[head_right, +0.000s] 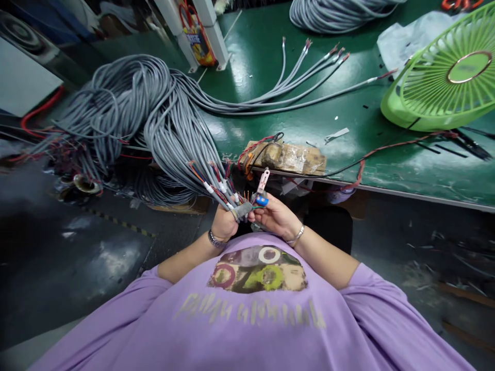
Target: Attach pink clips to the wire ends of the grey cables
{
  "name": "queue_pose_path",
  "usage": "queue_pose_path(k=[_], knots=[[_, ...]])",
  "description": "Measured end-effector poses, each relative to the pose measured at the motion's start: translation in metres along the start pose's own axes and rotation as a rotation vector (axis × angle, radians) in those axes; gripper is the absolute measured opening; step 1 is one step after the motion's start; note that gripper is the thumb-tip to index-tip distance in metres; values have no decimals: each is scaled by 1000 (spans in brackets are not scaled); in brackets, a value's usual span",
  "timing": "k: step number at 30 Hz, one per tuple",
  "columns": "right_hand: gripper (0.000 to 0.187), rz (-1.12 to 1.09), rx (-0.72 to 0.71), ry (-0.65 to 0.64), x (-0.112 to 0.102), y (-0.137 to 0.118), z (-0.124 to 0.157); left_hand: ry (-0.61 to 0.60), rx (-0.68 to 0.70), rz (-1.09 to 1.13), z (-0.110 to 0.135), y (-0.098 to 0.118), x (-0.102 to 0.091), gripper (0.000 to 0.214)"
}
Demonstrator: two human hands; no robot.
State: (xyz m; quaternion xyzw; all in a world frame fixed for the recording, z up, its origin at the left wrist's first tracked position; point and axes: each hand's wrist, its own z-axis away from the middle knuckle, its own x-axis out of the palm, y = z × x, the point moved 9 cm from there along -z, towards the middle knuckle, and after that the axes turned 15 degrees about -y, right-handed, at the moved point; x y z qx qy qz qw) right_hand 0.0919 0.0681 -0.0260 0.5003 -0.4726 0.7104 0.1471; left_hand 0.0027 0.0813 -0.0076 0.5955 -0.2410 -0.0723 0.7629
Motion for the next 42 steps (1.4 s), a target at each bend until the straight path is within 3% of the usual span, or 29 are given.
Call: queue_pose_path(k=[5,8,14,17,21,26,32,37,42], knots=[[31,134,-2,-52,3,-2,-5,-64,-29,-16,-1,0,4,32],[29,226,-68,-4,0,-9,-7,-95,-33,-19,-1,1,6,31],[29,107,-46,155,-22,-12,3,2,-2,9,2,1,0,30],[32,55,13,112,-22,-10,9,18,6,-10,2,0,-1,32],[39,159,19,86,-13,-14,13,15,5,-50,2,-2,-2,31],[34,340,-60,218,-13,-24,13,-3,-1,-62,1,-3,-1,31],[32,161,-234,441,-47,-49,23,-27,-27,10,0,5,3,29],[52,143,-19,301,-39,-47,2,-113,-109,67,-9,11,14,32],[43,179,-114,196,-21,-54,-14,-118,-123,89,-16,7,17,35]])
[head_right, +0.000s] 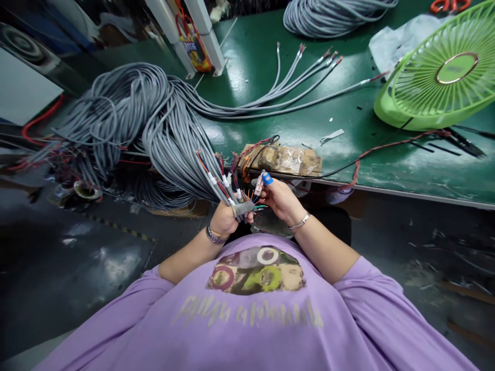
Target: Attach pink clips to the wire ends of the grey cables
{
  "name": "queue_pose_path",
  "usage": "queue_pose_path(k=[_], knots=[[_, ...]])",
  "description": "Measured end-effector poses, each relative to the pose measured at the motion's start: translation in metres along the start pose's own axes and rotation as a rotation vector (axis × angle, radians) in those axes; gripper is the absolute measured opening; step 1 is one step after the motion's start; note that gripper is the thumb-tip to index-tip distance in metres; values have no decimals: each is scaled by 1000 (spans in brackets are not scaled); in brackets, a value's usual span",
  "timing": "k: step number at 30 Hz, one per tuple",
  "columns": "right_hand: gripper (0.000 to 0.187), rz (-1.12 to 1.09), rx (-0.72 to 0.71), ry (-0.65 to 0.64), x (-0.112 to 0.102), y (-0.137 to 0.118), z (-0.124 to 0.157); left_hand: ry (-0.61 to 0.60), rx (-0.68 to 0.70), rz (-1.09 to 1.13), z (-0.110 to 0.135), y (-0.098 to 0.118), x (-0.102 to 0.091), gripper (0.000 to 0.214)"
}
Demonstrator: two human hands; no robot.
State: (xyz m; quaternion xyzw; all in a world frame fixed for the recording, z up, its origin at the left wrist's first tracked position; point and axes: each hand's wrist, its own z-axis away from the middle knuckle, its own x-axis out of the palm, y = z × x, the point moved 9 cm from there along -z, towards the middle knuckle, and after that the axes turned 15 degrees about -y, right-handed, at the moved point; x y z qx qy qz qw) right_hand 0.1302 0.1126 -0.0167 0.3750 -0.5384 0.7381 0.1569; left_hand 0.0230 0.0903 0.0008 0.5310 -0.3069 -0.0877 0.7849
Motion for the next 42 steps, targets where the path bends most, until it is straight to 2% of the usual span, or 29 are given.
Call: queue_pose_path(k=[13,19,25,27,31,33,39,42], knots=[[33,-138,-14,6,1,8,-4,7,-35,-115,-2,-9,-4,32],[42,-134,15,-19,2,13,-1,10,-27,-126,0,-8,-3,31],[62,-107,94,-46,4,14,0,39,26,-89,11,-2,-2,34],[57,-75,90,-49,6,11,-1,62,53,-95,16,0,-2,33],[34,2,12,-21,6,2,-2,112,79,-100,18,1,-4,31],[30,0,-17,5,3,2,-2,124,87,-98,16,2,-3,31],[47,-60,-54,1,-2,10,-6,101,108,-90,8,4,2,28],[57,-81,35,-86,8,19,-9,104,104,-81,7,3,2,29]])
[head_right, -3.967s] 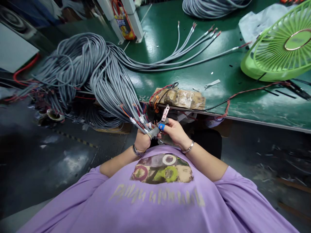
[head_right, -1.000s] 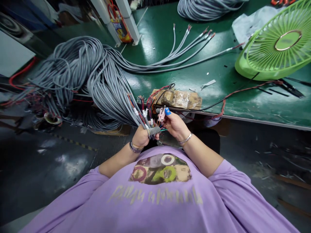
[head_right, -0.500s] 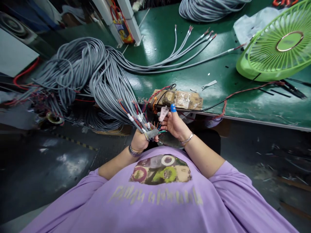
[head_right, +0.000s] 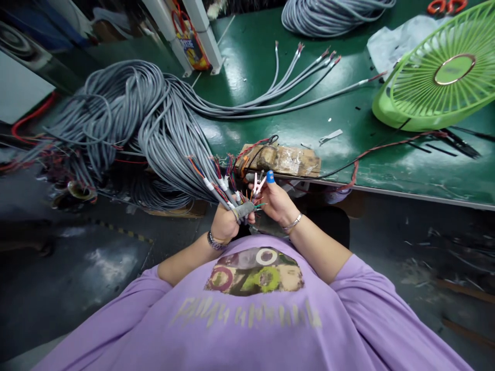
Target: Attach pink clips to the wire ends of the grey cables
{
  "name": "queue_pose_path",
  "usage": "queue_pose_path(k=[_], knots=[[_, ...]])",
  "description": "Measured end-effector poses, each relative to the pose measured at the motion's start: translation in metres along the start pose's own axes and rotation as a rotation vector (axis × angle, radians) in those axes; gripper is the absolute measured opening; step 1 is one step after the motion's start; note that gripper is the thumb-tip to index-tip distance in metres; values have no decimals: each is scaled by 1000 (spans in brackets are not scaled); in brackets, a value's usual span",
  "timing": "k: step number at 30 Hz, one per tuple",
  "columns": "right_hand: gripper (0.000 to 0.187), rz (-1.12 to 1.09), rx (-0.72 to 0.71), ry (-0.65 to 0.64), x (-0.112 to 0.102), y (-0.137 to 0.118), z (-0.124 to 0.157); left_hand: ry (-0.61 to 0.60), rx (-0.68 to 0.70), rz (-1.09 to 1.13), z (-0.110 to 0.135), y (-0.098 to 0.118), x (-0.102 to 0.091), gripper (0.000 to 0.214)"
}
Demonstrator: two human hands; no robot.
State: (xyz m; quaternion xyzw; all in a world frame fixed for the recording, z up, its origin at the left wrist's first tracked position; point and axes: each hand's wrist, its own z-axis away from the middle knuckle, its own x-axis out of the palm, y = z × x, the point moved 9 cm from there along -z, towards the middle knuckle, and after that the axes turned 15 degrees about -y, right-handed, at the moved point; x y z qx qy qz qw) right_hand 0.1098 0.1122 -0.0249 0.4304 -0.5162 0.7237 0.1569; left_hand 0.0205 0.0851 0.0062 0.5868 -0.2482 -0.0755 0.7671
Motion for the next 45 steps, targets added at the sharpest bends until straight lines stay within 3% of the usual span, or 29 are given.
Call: queue_pose_path(k=[4,16,22,28,35,40,45], knots=[[65,-38,90,-79,11,8,-3,8,-2,-16,-1,-1,0,30],[60,-57,61,-42,9,7,-6,22,-24,-64,-3,-8,-4,30],[53,-162,-55,101,-3,1,-4,17,9,-53,0,-6,-5,30],[56,-148,-8,62,4,-1,2,28,32,-54,9,-3,-5,32],[33,-15,-36,121,1,-11,9,79,45,-47,10,-3,-7,31],[46,0,-94,113,0,-13,6,104,73,-32,6,-2,-6,29],[60,-33,38,11,3,3,-1,105,82,-47,4,-3,-5,31]])
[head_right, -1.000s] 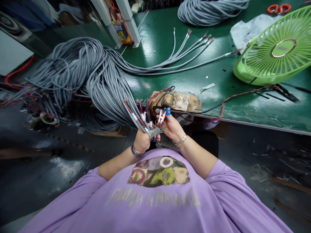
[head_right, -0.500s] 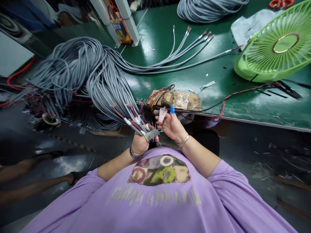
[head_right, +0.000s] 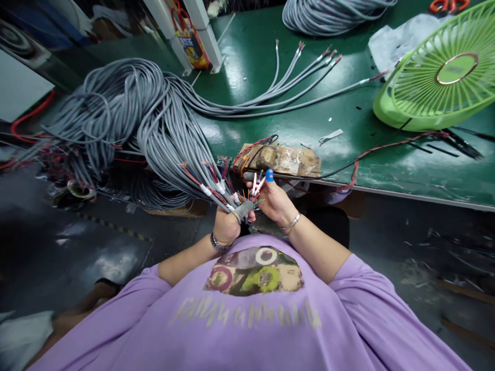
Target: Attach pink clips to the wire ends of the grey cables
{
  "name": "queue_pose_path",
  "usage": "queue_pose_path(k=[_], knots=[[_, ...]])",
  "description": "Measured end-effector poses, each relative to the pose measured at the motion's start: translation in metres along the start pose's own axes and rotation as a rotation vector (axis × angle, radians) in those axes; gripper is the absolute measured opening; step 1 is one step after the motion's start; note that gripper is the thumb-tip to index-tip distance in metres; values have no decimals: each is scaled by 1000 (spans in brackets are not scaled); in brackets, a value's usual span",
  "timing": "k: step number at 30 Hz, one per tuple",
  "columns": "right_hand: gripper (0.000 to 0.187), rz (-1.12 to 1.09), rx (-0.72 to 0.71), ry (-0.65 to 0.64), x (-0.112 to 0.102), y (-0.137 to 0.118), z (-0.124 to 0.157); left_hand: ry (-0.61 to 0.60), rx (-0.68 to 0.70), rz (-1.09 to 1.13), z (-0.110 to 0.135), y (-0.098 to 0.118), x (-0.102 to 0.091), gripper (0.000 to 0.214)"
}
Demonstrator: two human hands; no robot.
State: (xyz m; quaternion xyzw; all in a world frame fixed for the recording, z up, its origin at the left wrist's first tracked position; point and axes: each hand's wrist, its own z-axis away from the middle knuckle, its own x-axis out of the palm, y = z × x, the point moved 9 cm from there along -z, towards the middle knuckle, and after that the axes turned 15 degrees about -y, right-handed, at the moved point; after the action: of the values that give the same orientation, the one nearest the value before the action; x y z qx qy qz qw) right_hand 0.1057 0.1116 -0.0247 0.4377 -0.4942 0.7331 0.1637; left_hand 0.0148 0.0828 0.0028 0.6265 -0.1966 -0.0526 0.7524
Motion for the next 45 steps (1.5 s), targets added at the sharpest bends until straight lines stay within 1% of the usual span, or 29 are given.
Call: queue_pose_path(k=[2,5,10,15,17,21,24,26,28,30,36,38,41,45], knots=[[60,-48,20,-5,-1,4,-3,9,-11,-7,0,-2,-1,31],[57,-98,9,1,0,7,-6,20,-15,-11,1,-3,-3,31],[49,-168,-75,64,-2,2,-7,15,-10,-13,2,-4,-4,31],[51,-201,-132,48,-4,-1,-5,8,1,3,4,-6,-6,32],[55,-181,-126,49,-6,-1,-2,6,6,13,5,-6,-7,31],[58,-111,-62,19,-6,-2,5,15,41,27,9,-5,-10,29],[49,-65,-62,-10,-5,-6,8,11,69,54,7,-3,-8,28],[38,-20,-82,-2,-6,-10,9,14,80,70,5,-2,-6,29],[32,8,-109,18,-8,-12,10,32,84,71,3,0,-5,29],[33,16,-123,22,-8,-13,10,51,80,62,1,1,-4,29],[50,88,-111,0,0,-14,5,78,80,19,-1,2,-4,25],[50,63,-101,-28,3,-12,2,78,81,11,-1,1,-5,26],[49,-19,-48,-71,5,-3,-1,78,82,4,-1,0,-5,27],[45,-69,-54,-42,-1,0,-2,76,71,-7,0,-4,-6,28]])
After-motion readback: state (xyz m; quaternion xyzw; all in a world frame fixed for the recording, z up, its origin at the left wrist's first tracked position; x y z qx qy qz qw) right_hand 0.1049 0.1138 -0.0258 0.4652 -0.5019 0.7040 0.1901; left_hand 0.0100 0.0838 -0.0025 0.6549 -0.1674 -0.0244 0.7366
